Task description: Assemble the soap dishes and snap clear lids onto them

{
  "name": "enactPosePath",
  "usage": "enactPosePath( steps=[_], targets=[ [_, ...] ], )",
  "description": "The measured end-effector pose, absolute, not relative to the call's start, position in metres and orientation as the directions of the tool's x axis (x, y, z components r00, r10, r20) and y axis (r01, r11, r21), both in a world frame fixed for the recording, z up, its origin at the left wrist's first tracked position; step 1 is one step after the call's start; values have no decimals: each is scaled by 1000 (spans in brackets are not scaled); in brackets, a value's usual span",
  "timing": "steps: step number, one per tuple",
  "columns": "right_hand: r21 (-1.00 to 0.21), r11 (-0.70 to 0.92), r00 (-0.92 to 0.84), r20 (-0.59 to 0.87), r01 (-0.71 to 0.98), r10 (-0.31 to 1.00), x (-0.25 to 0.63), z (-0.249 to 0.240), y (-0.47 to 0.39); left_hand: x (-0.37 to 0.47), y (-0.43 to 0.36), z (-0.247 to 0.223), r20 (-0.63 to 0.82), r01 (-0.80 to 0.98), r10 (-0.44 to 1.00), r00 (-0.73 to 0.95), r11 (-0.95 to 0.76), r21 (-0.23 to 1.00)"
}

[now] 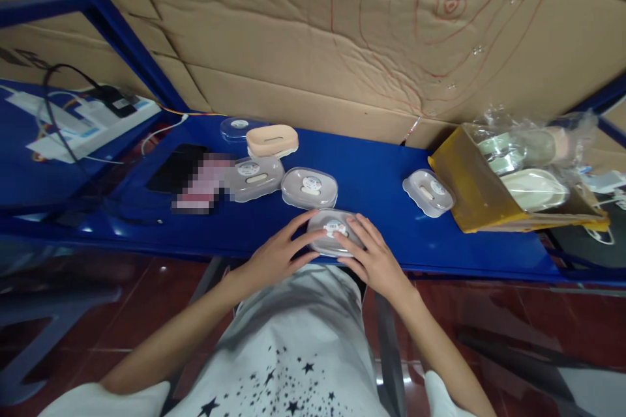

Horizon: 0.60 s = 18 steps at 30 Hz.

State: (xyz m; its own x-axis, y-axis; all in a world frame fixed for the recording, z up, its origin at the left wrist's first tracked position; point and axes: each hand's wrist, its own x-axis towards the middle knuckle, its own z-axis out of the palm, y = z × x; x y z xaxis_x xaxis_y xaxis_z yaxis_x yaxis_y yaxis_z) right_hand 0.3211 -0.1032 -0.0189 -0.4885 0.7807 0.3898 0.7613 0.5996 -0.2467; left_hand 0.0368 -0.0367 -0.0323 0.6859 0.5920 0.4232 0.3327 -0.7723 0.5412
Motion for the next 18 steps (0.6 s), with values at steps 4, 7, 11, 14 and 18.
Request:
enactPosePath(
  steps=[4,7,11,14,18],
  targets=[
    [-264,527,-405,401,808,822,340,-19,-103,3,-27,-17,537,461,668,515,-744,483],
    [-260,406,-263,447,876,855,359,-21,-102,-45,-9,-5,566,745,783,257,-534,400],
    [-278,343,-184,471,897,863,368,-25,-100,-91,9,-2,527,913,843,110,-295,282],
    [-270,355,-193,484,895,854,367,-26,-98,-98,12,-7,495,930,859,128,-278,242],
    [-274,348,-190,473,896,860,365,-26,-96,-93,10,-13,492,927,863,114,-270,259]
  ],
)
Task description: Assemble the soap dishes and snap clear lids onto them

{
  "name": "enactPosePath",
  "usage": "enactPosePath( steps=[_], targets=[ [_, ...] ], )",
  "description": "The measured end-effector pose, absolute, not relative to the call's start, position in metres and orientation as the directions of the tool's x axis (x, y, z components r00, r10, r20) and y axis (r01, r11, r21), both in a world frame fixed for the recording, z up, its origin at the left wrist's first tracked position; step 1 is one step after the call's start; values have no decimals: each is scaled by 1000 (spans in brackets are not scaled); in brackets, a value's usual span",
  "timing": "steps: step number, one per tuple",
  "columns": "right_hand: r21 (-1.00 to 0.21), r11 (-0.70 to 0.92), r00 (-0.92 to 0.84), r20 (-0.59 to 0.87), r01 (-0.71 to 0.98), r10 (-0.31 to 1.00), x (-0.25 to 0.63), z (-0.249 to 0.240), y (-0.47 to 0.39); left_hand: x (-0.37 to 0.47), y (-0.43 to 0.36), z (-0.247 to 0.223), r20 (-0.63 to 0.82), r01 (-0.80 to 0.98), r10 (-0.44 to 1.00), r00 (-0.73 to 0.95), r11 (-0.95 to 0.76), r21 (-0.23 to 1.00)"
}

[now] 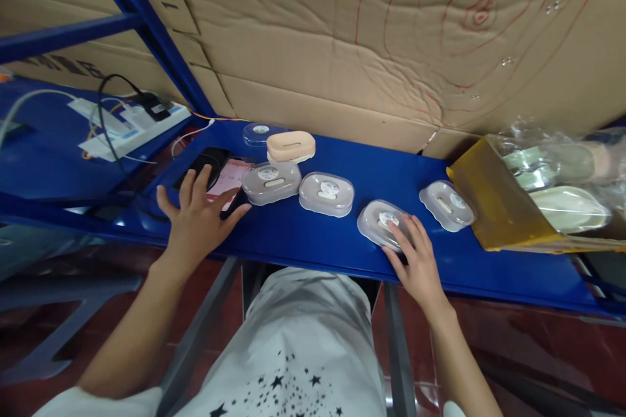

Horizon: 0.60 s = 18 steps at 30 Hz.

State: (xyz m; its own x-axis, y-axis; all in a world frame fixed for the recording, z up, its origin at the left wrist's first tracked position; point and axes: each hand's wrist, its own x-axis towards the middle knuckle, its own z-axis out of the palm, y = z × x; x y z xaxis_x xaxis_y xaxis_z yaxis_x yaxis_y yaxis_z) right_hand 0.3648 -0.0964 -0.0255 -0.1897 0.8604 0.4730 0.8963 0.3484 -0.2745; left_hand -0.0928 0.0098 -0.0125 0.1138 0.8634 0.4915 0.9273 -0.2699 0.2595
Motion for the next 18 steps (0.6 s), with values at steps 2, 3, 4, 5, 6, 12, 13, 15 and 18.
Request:
enactPosePath(
  steps=[2,3,4,5,6,12,13,15,18],
  targets=[
    [-284,349,-193,459,893,867,366,-25,-96,-92,8,-12,496,930,862,103,-261,260],
    [-290,355,-200,452,889,869,367,-25,-96,-92,7,-12,501,934,860,97,-253,254],
    [-295,363,-211,442,884,872,369,-24,-95,-93,5,-11,508,939,857,89,-243,245],
    [-293,372,-227,428,881,875,372,-22,-94,-94,4,-10,516,944,853,80,-231,236],
    [-284,380,-245,413,880,877,375,-19,-91,-95,2,-10,524,948,849,69,-219,230],
    [-288,385,-207,497,877,843,386,39,-3,-88,-12,-9,604,938,796,45,-242,249],
    [-321,430,-221,523,844,823,378,49,25,-78,-16,-8,627,923,776,72,-290,253],
    [-347,520,-344,456,780,820,350,64,87,-47,-27,-5,683,854,706,186,-460,243],
    [-317,618,-570,239,720,786,286,67,168,15,-41,3,628,602,568,532,-775,191]
  ],
)
